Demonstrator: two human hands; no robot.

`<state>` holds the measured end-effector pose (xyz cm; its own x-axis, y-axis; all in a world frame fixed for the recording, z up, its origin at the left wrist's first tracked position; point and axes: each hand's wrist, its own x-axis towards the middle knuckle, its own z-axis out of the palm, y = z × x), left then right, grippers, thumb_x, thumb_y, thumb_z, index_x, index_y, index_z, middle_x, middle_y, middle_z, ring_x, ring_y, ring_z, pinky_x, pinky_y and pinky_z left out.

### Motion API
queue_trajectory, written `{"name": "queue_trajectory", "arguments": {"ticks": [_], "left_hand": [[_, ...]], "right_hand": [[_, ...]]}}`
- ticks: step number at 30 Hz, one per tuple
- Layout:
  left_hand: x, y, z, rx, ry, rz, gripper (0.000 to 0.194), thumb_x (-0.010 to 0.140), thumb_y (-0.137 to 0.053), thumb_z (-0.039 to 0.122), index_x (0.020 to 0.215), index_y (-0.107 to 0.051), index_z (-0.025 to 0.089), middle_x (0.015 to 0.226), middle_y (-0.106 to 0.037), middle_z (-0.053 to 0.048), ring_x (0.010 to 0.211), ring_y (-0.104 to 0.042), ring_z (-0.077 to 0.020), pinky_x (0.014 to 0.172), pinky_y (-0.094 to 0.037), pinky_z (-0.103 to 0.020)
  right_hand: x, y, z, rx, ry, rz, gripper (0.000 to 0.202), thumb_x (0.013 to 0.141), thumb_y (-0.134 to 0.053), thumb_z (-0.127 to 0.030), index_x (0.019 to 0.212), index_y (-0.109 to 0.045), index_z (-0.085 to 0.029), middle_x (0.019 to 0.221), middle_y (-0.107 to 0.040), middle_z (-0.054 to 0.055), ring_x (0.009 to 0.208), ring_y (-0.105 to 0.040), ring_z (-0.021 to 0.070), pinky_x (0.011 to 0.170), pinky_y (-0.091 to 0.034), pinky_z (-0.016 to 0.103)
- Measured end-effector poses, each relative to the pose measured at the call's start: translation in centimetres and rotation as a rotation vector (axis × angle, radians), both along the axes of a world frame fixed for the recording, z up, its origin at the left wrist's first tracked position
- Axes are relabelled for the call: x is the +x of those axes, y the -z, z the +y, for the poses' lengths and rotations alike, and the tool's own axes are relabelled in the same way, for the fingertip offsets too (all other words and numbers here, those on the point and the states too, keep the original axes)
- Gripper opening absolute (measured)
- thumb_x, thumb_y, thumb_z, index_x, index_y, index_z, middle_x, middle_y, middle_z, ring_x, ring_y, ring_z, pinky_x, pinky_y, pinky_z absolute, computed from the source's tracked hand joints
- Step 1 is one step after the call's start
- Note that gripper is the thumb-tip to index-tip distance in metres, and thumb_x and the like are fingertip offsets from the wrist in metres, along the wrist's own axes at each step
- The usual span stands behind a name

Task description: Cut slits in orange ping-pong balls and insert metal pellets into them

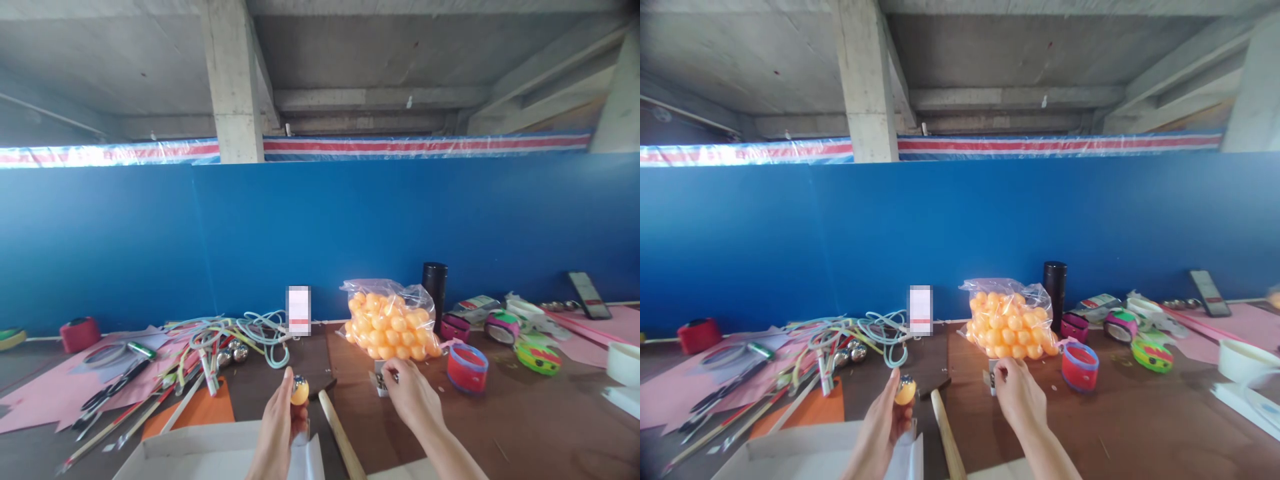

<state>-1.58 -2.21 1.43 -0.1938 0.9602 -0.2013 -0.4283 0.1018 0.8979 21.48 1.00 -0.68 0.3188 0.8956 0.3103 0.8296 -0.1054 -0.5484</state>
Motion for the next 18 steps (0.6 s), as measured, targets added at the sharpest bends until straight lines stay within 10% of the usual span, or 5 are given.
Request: {"name": "queue_trajectory", "arguments": {"ticks": [18], "left_hand": [[0.1,-0.2,0.1,-0.081,0.121,-0.174,0.049,0.066,-0.059,0.057,0.078,-0.062,0.009,0.054,-0.056,-0.002,0.042,-0.049,-0.0065,0.039,-0.041,-0.017]], "right_hand": [[-3.3,-0.9,-1.2,0.163,-0.334,0.578,0.020,0.081,-0.048,-0.042,0.081,-0.051,-0.023,0.070,-0.060,0.000,0.049,-0.058,0.0140,0.042,-0.045,0.021]]}}
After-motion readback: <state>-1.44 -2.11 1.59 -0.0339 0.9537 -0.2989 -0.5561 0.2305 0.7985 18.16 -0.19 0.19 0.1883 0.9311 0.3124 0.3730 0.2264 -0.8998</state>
